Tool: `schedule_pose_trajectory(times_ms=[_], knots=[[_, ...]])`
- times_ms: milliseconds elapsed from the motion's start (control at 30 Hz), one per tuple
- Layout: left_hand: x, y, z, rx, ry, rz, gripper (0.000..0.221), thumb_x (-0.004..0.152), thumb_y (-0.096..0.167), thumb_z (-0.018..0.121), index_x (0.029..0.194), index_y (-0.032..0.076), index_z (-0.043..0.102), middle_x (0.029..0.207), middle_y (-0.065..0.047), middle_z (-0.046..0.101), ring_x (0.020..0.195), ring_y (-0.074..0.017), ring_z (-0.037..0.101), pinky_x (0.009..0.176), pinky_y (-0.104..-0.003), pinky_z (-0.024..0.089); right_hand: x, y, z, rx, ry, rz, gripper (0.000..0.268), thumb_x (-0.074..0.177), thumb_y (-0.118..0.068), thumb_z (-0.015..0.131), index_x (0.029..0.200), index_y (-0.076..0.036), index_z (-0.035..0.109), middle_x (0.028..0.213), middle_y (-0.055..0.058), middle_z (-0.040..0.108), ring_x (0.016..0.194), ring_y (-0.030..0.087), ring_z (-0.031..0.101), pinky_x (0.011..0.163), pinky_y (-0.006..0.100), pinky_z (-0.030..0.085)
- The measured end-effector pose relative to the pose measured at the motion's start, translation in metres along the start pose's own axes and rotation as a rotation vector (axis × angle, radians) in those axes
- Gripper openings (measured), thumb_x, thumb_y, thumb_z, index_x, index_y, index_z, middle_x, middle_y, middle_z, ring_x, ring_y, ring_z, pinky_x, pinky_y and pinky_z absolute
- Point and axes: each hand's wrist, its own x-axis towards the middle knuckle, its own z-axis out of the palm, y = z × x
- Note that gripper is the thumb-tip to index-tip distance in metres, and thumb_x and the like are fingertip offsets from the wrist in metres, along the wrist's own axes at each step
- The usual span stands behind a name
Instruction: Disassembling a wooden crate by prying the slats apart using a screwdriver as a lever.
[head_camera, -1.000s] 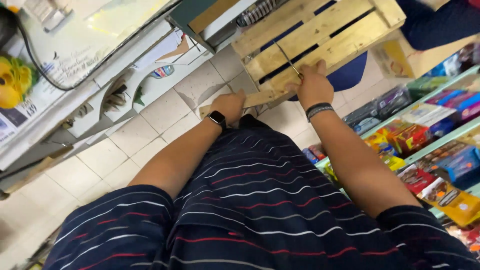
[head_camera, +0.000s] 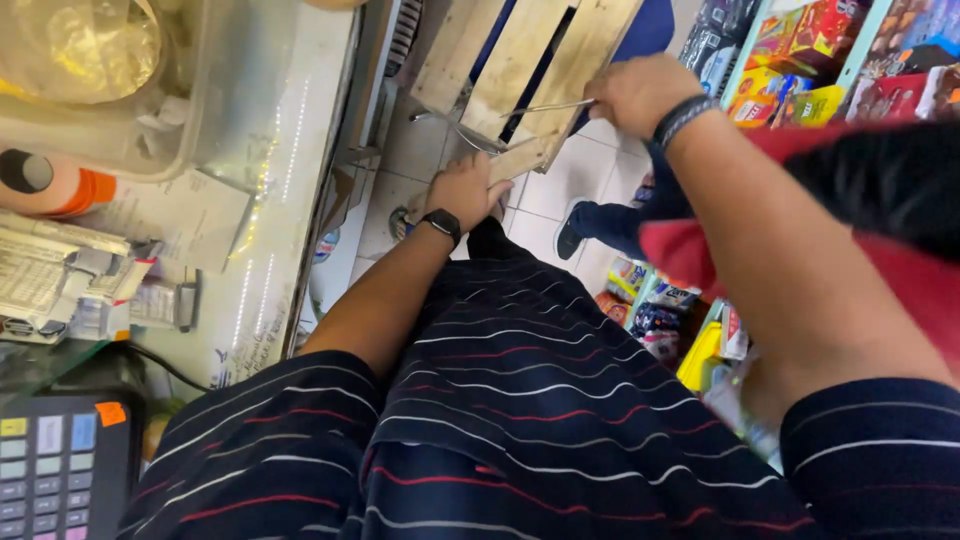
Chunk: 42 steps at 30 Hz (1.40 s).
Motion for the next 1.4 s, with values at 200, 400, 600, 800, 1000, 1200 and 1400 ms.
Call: schedule_pose_trajectory(times_ms=[200, 400, 600, 800, 1000, 1200, 1400], knots=[[0.009, -0.011, -0.005, -0.101, 0.018, 0.074, 0.047, 0.101, 0.054, 0.057, 0.111, 0.008, 0.054, 0.105, -0.018, 0.063, 0.095, -0.0363, 0.059, 0.079, -0.05, 0.049, -0.006, 0.01, -0.027, -0.371, -0.117, 0.086, 0.065, 0.111, -0.07, 0.028, 0.112, -0.021, 0.07, 0.077, 0.0, 0.071, 0.072, 0.02, 0.068, 0.066, 0.03, 0.054], [0.008, -0.006, -0.011, -0.199, -0.061, 0.011, 0.049, 0.099, 0.055, 0.058, 0.115, 0.009, 0.054, 0.107, -0.017, 0.066, 0.102, -0.0364, 0.058, 0.094, -0.052, 0.042, -0.012, -0.008, -0.051, -0.541, -0.31, 0.128, 0.072, 0.111, -0.07, 0.021, 0.103, -0.028, 0.078, 0.089, -0.008, 0.077, 0.082, 0.019, 0.073, 0.062, 0.032, 0.057], [0.01, -0.003, -0.019, -0.155, -0.016, 0.055, 0.047, 0.098, 0.055, 0.061, 0.111, 0.01, 0.057, 0.108, -0.013, 0.067, 0.103, -0.0335, 0.059, 0.091, -0.047, 0.04, -0.009, 0.004, -0.053, -0.537, -0.347, 0.12, 0.077, 0.109, -0.074, 0.022, 0.094, -0.026, 0.081, 0.082, -0.006, 0.076, 0.074, 0.019, 0.071, 0.056, 0.031, 0.054], [0.011, 0.018, -0.039, -0.089, 0.124, 0.134, 0.05, 0.097, 0.058, 0.061, 0.112, 0.009, 0.06, 0.104, -0.013, 0.068, 0.097, -0.0329, 0.061, 0.087, -0.045, 0.042, -0.024, 0.039, -0.053, -0.404, -0.36, 0.15, 0.081, 0.099, -0.083, 0.027, 0.11, -0.023, 0.08, 0.1, 0.001, 0.083, 0.094, 0.026, 0.077, 0.07, 0.04, 0.062], [0.011, 0.048, -0.064, -0.054, 0.167, 0.098, 0.051, 0.097, 0.058, 0.06, 0.11, 0.009, 0.06, 0.105, -0.013, 0.069, 0.099, -0.035, 0.062, 0.084, -0.05, 0.043, -0.04, 0.064, -0.066, -0.364, -0.322, 0.06, 0.085, 0.097, -0.084, 0.021, 0.106, -0.022, 0.078, 0.09, 0.004, 0.08, 0.082, 0.028, 0.075, 0.062, 0.041, 0.061], [0.024, 0.076, -0.084, -0.008, 0.11, 0.026, 0.054, 0.099, 0.059, 0.056, 0.115, 0.008, 0.06, 0.114, -0.015, 0.067, 0.103, -0.0354, 0.061, 0.087, -0.05, 0.045, -0.025, 0.105, -0.072, -0.285, -0.31, -0.073, 0.086, 0.096, -0.082, 0.023, 0.09, -0.015, 0.076, 0.074, 0.003, 0.073, 0.069, 0.019, 0.068, 0.056, 0.031, 0.056], [0.039, 0.091, -0.078, 0.158, 0.248, 0.042, 0.059, 0.101, 0.062, 0.052, 0.126, 0.009, 0.056, 0.107, -0.011, 0.064, 0.106, -0.0284, 0.063, 0.091, -0.043, 0.045, -0.006, 0.161, -0.023, -0.108, -0.05, -0.242, 0.071, 0.097, -0.077, 0.035, 0.08, -0.019, 0.073, 0.079, 0.014, 0.076, 0.089, 0.037, 0.076, 0.081, 0.047, 0.059]])
